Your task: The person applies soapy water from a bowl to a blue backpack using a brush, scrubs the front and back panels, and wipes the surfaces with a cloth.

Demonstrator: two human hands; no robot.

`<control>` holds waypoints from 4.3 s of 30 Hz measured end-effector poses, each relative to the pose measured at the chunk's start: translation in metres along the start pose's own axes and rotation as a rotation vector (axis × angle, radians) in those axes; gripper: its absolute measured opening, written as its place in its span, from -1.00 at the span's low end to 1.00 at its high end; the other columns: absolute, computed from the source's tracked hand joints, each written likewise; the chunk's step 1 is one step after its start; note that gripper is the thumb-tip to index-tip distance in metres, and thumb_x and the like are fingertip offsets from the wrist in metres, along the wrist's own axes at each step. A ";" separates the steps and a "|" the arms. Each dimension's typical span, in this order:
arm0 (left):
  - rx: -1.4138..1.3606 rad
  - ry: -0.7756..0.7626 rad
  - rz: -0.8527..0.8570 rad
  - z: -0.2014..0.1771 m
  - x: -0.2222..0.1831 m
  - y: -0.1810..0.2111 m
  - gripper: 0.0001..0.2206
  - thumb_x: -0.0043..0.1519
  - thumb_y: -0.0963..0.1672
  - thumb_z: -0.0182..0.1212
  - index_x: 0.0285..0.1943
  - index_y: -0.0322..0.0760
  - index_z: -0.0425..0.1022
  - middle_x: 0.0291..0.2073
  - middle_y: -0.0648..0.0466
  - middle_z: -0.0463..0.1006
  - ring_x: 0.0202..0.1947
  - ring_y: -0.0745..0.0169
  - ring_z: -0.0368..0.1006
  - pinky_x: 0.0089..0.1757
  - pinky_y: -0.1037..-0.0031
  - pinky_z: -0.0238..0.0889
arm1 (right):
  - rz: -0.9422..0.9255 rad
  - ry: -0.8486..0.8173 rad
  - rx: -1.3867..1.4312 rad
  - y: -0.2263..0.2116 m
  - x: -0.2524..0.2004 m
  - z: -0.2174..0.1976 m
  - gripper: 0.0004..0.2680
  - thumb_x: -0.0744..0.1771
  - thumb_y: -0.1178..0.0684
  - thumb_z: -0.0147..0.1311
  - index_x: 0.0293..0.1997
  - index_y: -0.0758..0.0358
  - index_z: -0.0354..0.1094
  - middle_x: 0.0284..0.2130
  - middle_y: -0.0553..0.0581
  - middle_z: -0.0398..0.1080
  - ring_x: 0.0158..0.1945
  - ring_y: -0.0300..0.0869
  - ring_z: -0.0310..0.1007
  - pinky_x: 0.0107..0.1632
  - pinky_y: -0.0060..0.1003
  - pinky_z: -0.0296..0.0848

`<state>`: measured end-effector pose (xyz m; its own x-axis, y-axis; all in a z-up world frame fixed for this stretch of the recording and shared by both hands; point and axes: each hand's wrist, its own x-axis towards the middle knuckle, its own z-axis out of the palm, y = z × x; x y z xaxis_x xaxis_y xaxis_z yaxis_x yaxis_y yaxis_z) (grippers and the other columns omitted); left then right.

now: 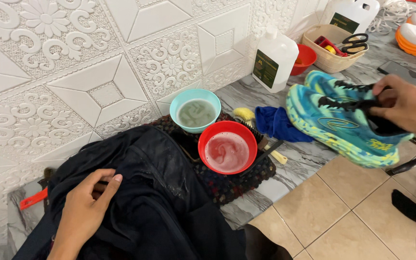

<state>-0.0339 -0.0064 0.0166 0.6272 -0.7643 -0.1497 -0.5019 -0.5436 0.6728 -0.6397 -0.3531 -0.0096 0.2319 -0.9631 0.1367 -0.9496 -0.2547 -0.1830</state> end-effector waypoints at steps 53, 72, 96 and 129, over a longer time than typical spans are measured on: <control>-0.521 -0.075 0.142 0.027 0.050 -0.075 -0.74 0.38 -0.10 0.15 0.09 -0.39 0.60 -0.29 -0.06 0.58 -0.20 0.10 0.48 -0.11 0.27 0.38 | -1.279 -0.087 0.709 -0.464 -0.090 0.081 -0.67 0.37 0.00 0.03 0.23 0.39 0.28 -0.06 0.48 0.40 0.06 0.37 0.35 0.17 0.20 0.26; -0.529 -0.104 0.119 0.038 0.058 -0.090 -0.72 0.35 -0.09 0.18 0.10 -0.37 0.63 -0.33 -0.06 0.61 -0.29 0.20 0.48 -0.23 0.42 0.39 | -1.242 -0.009 0.201 -0.416 -0.145 0.105 -0.81 0.31 0.07 -0.02 0.01 0.00 0.40 -0.11 0.09 0.32 -0.05 0.10 0.36 -0.23 -0.16 0.47; -0.289 -0.057 0.058 0.021 0.032 -0.056 -0.69 0.42 0.00 0.02 0.16 -0.13 0.58 -0.07 -0.01 0.67 0.05 0.00 0.54 0.11 0.12 0.26 | -1.049 0.072 0.071 -0.458 -0.093 0.141 -0.79 0.33 0.06 0.03 0.04 0.18 0.40 -0.17 0.16 0.37 -0.12 0.08 0.47 -0.22 -0.16 0.57; 0.387 0.022 0.704 0.065 -0.059 -0.024 -0.61 0.27 -0.28 0.08 0.32 -0.41 0.41 -0.14 -0.11 0.27 -0.80 -0.09 0.30 -0.68 0.12 0.30 | -1.366 -0.487 0.196 -0.545 -0.028 0.093 -0.70 0.20 0.14 0.20 0.00 0.08 0.35 -0.14 0.13 0.42 -0.07 0.09 0.45 -0.06 -0.01 0.36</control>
<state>-0.0972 0.0289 -0.0375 0.0957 -0.9677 0.2331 -0.9522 -0.0208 0.3046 -0.1086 -0.1950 -0.0044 0.9939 0.1089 -0.0194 0.0973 -0.9440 -0.3153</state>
